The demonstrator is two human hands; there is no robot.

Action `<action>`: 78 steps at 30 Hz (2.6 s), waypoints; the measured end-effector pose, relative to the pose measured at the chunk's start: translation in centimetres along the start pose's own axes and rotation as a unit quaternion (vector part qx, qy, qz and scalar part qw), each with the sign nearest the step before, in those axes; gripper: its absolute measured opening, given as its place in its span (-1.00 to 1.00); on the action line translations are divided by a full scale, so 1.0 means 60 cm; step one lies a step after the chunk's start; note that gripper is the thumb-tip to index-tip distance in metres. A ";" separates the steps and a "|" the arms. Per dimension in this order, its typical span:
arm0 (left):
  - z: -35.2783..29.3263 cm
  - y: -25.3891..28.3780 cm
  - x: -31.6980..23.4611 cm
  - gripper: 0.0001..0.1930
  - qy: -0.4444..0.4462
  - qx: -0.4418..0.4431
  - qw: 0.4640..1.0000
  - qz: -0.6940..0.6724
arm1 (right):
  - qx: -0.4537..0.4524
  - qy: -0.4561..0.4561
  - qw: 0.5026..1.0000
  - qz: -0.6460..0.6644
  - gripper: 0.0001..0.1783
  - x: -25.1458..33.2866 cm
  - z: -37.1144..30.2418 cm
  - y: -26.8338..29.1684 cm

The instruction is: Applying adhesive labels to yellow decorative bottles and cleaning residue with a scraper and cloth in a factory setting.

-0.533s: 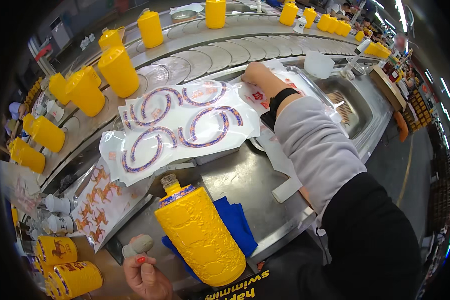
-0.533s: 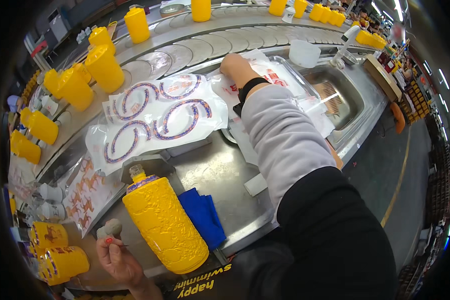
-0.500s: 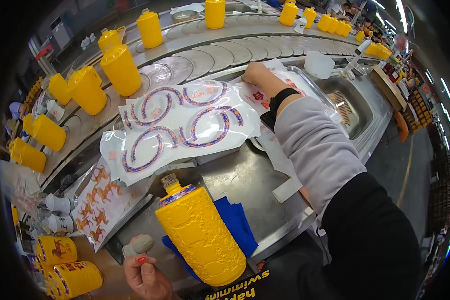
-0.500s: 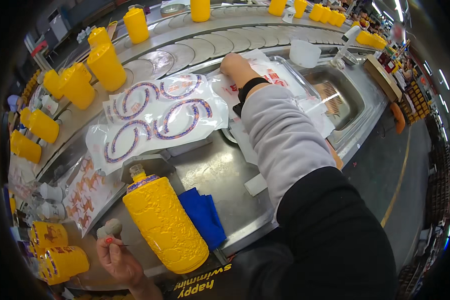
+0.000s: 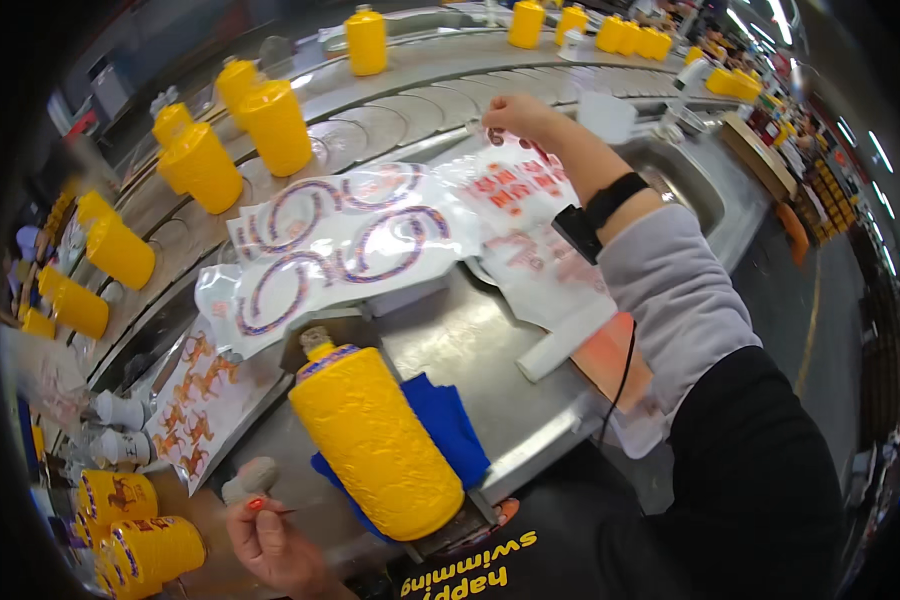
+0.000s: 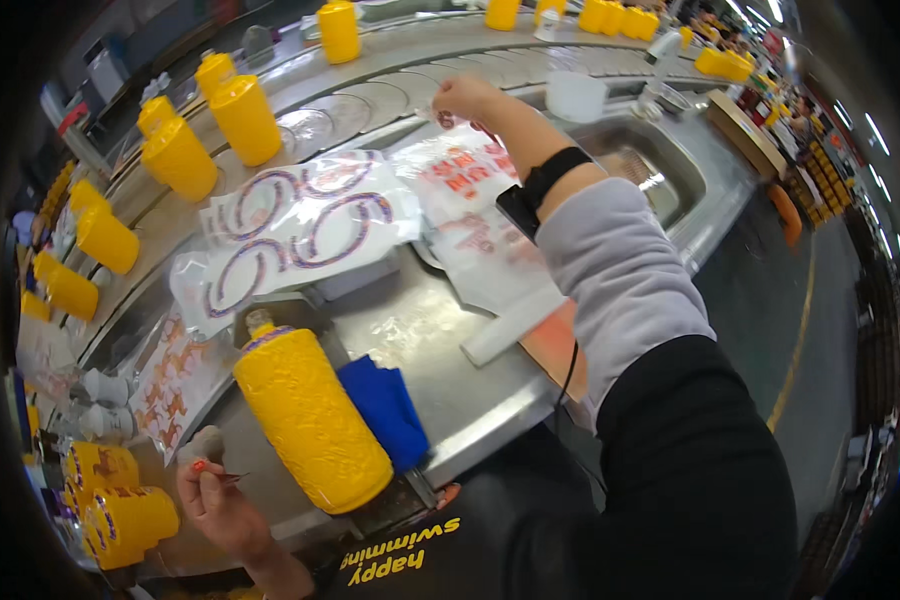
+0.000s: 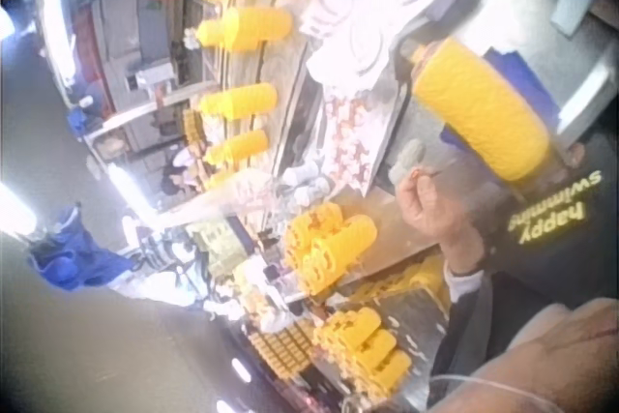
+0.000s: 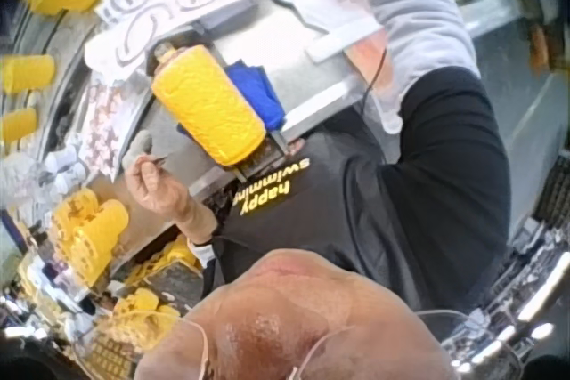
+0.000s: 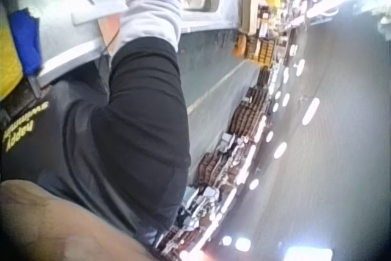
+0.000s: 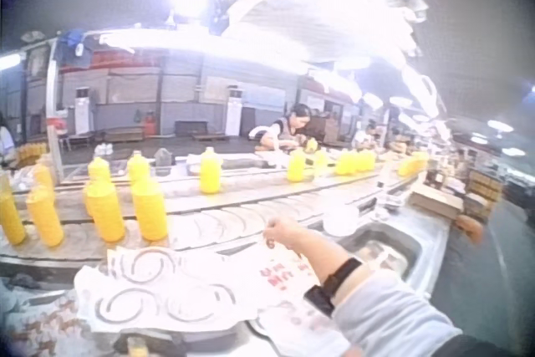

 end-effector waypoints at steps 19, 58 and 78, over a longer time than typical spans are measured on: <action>-0.059 -0.156 -0.078 -0.81 -0.062 0.161 0.985 0.009 | -0.195 -0.429 0.828 0.303 -0.51 -0.864 -0.637 -0.061; -0.047 -0.214 -0.092 -0.89 -0.069 0.233 0.959 0.144 | 0.090 0.148 0.983 0.053 -0.76 0.102 -0.282 0.014; -0.078 -0.142 0.014 0.15 -0.075 0.317 0.920 0.216 | -0.011 0.339 0.939 -0.064 -0.81 0.199 -0.362 -0.010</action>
Point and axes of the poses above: each hand's wrist, its own z-axis towards the middle knuckle, its own y-axis out of the back of the hand, x = y × z, the point moved 9 cm from there along z, towards the middle knuckle, and after that the axes turned 10 degrees about -y, right-handed, at the moved point
